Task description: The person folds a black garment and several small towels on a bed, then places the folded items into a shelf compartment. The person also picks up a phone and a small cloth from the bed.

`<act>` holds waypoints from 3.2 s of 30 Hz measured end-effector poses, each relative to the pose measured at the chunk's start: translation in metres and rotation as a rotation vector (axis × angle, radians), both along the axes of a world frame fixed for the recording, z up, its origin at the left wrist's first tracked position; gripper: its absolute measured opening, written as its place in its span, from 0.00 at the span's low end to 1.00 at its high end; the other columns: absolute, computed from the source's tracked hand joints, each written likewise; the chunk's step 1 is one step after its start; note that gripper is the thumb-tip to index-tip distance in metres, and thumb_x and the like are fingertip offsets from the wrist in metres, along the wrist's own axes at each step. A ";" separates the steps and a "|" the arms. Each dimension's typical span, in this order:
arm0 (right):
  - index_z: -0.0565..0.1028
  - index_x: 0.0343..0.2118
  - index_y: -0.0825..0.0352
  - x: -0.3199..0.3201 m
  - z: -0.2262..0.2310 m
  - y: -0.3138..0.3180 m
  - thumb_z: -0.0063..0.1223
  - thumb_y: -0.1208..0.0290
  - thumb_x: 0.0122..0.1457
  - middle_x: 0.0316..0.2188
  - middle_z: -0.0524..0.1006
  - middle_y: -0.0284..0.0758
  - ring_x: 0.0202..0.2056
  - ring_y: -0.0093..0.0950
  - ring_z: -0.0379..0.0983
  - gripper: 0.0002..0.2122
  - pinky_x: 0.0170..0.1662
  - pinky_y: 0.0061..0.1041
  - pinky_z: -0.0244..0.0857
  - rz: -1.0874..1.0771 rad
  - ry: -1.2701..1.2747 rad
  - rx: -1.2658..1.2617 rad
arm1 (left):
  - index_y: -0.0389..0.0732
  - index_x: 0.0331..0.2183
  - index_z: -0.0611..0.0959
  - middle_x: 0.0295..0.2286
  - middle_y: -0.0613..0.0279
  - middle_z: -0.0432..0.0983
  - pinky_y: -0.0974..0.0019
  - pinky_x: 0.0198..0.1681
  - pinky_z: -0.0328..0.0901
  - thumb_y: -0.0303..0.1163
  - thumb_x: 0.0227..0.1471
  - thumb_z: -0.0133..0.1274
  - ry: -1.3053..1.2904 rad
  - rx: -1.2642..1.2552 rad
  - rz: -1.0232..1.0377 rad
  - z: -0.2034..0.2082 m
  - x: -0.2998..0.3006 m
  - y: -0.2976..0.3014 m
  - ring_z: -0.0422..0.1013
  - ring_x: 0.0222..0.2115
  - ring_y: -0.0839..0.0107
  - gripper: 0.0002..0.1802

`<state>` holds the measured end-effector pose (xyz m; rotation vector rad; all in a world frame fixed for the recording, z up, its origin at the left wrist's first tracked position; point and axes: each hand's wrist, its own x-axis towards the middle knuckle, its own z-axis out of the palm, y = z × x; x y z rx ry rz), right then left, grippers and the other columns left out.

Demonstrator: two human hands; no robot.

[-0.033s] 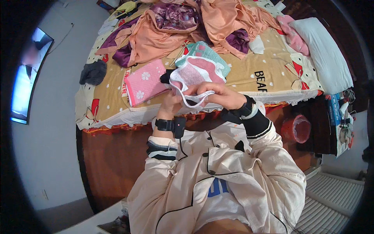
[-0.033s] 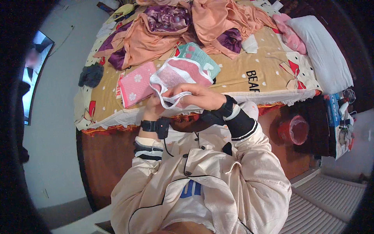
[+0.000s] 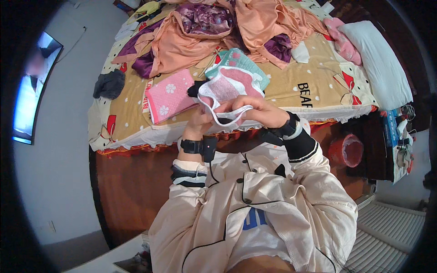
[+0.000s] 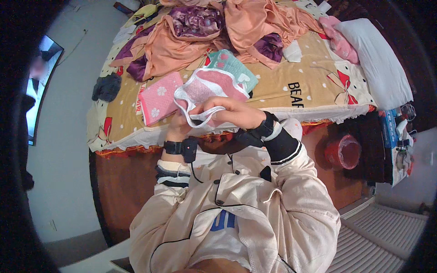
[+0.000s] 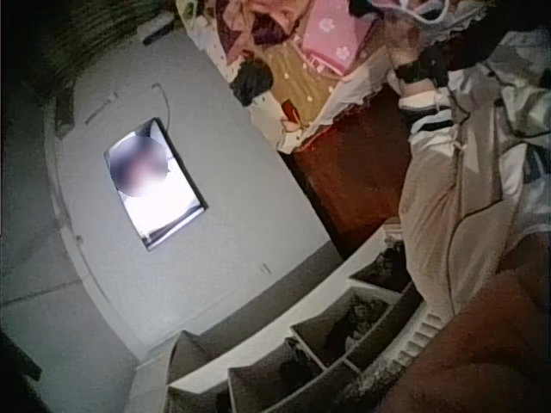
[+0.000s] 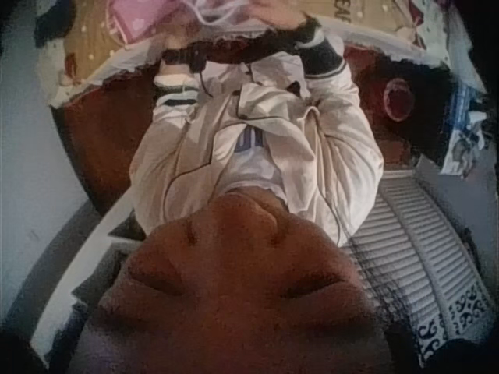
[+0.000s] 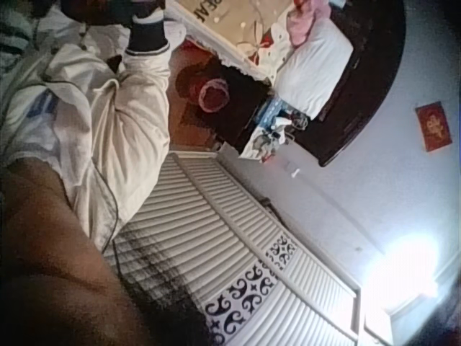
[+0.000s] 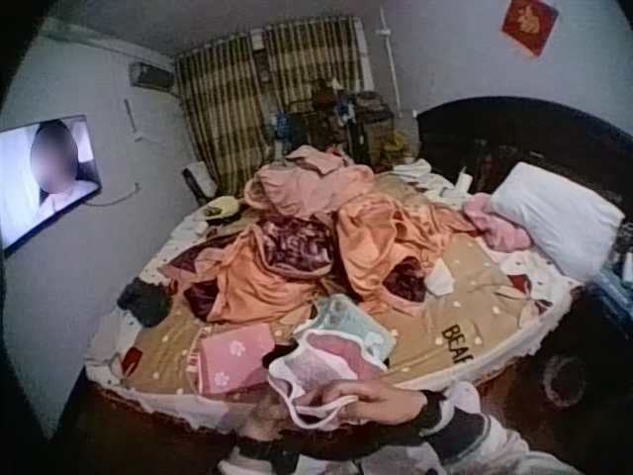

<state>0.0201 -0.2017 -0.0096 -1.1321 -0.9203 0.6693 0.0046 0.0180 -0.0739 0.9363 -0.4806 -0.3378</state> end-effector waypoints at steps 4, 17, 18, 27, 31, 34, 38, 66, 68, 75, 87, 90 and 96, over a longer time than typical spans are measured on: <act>0.68 0.38 0.67 -0.003 0.013 -0.002 0.42 0.70 0.60 0.44 0.68 0.35 0.42 0.21 0.64 0.08 0.43 0.20 0.59 -0.129 -0.122 0.087 | 0.35 0.42 0.73 0.40 0.58 0.71 0.65 0.43 0.64 0.42 0.53 0.47 -0.094 0.259 0.269 0.015 -0.013 -0.004 0.70 0.38 0.67 0.21; 0.69 0.42 0.68 0.007 0.038 -0.012 0.52 0.72 0.53 0.44 0.68 0.35 0.45 0.21 0.61 0.14 0.47 0.21 0.56 -0.582 -0.429 -0.012 | 0.38 0.49 0.67 0.45 0.57 0.68 0.61 0.47 0.62 0.54 0.53 0.41 0.235 -0.208 0.177 0.056 -0.029 -0.022 0.67 0.44 0.65 0.32; 0.67 0.44 0.68 0.008 0.035 -0.012 0.53 0.71 0.53 0.44 0.67 0.34 0.45 0.20 0.61 0.16 0.48 0.20 0.55 -0.473 -0.258 0.020 | 0.38 0.50 0.66 0.44 0.56 0.69 0.60 0.47 0.62 0.55 0.52 0.41 0.271 -0.225 0.225 0.059 -0.030 -0.025 0.67 0.43 0.65 0.33; 0.67 0.46 0.69 0.011 0.021 -0.015 0.58 0.71 0.50 0.38 0.71 0.30 0.41 0.17 0.64 0.20 0.45 0.18 0.59 -0.423 -0.020 -0.219 | 0.38 0.48 0.67 0.42 0.58 0.70 0.65 0.44 0.64 0.50 0.55 0.41 0.199 -0.032 0.406 0.060 -0.014 -0.018 0.69 0.40 0.69 0.28; 0.69 0.44 0.67 0.011 0.021 -0.015 0.52 0.71 0.55 0.38 0.71 0.27 0.40 0.15 0.64 0.14 0.44 0.16 0.59 -0.516 -0.092 -0.082 | 0.38 0.47 0.70 0.39 0.62 0.71 0.66 0.46 0.61 0.43 0.45 0.58 0.042 0.008 0.364 0.040 -0.015 -0.001 0.67 0.41 0.71 0.30; 0.69 0.44 0.67 0.012 0.023 -0.012 0.48 0.70 0.57 0.39 0.70 0.26 0.40 0.16 0.64 0.13 0.45 0.17 0.58 -0.557 -0.086 -0.007 | 0.37 0.45 0.72 0.39 0.63 0.72 0.68 0.46 0.59 0.37 0.39 0.63 0.080 0.517 0.268 0.024 -0.019 0.004 0.66 0.40 0.73 0.30; 0.67 0.46 0.67 0.022 0.028 -0.015 0.47 0.69 0.58 0.38 0.71 0.27 0.40 0.17 0.64 0.14 0.45 0.17 0.58 -0.653 -0.055 0.051 | 0.36 0.42 0.74 0.36 0.64 0.73 0.70 0.45 0.60 0.30 0.42 0.58 0.007 0.725 0.163 0.008 -0.016 0.001 0.67 0.39 0.73 0.22; 0.64 0.45 0.67 0.017 -0.075 -0.014 0.56 0.73 0.51 0.34 0.73 0.30 0.38 0.21 0.68 0.18 0.42 0.21 0.63 -0.554 0.649 0.062 | 0.35 0.48 0.68 0.44 0.57 0.69 0.64 0.49 0.60 0.22 0.48 0.50 0.280 0.214 0.251 -0.001 -0.012 -0.001 0.66 0.44 0.68 0.23; 0.62 0.46 0.68 0.014 -0.075 -0.016 0.57 0.74 0.50 0.32 0.73 0.32 0.37 0.22 0.69 0.21 0.41 0.20 0.63 -0.523 0.742 -0.073 | 0.35 0.47 0.69 0.43 0.59 0.70 0.66 0.48 0.61 0.23 0.48 0.51 0.292 0.259 0.327 0.000 -0.011 -0.004 0.67 0.42 0.70 0.21; 0.57 0.50 0.66 0.020 -0.062 -0.032 0.55 0.79 0.50 0.33 0.73 0.34 0.35 0.21 0.69 0.25 0.39 0.21 0.63 -0.719 0.141 -0.079 | 0.37 0.37 0.77 0.32 0.66 0.74 0.73 0.40 0.63 0.29 0.46 0.56 0.170 0.467 0.553 0.001 -0.004 -0.011 0.69 0.33 0.77 0.13; 0.73 0.36 0.68 0.016 -0.056 -0.027 0.64 0.59 0.39 0.36 0.69 0.42 0.41 0.35 0.66 0.23 0.42 0.29 0.62 -0.651 -0.544 -0.646 | 0.36 0.33 0.75 0.33 0.68 0.69 0.74 0.39 0.61 0.24 0.44 0.56 -0.097 0.593 0.677 0.014 -0.002 -0.017 0.64 0.35 0.80 0.11; 0.71 0.41 0.67 0.016 -0.054 -0.015 0.62 0.57 0.41 0.38 0.70 0.44 0.43 0.40 0.67 0.25 0.46 0.31 0.60 -0.601 -0.534 -0.421 | 0.37 0.33 0.75 0.29 0.72 0.67 0.76 0.36 0.60 0.24 0.44 0.55 -0.039 0.506 0.580 0.012 -0.003 -0.024 0.63 0.31 0.82 0.10; 0.70 0.43 0.69 0.028 -0.067 -0.002 0.54 0.57 0.49 0.36 0.75 0.45 0.39 0.39 0.71 0.22 0.45 0.32 0.62 -0.365 -0.258 -0.467 | 0.36 0.40 0.73 0.35 0.66 0.70 0.75 0.42 0.60 0.23 0.46 0.52 -0.142 0.527 0.531 -0.001 0.010 -0.021 0.65 0.37 0.79 0.15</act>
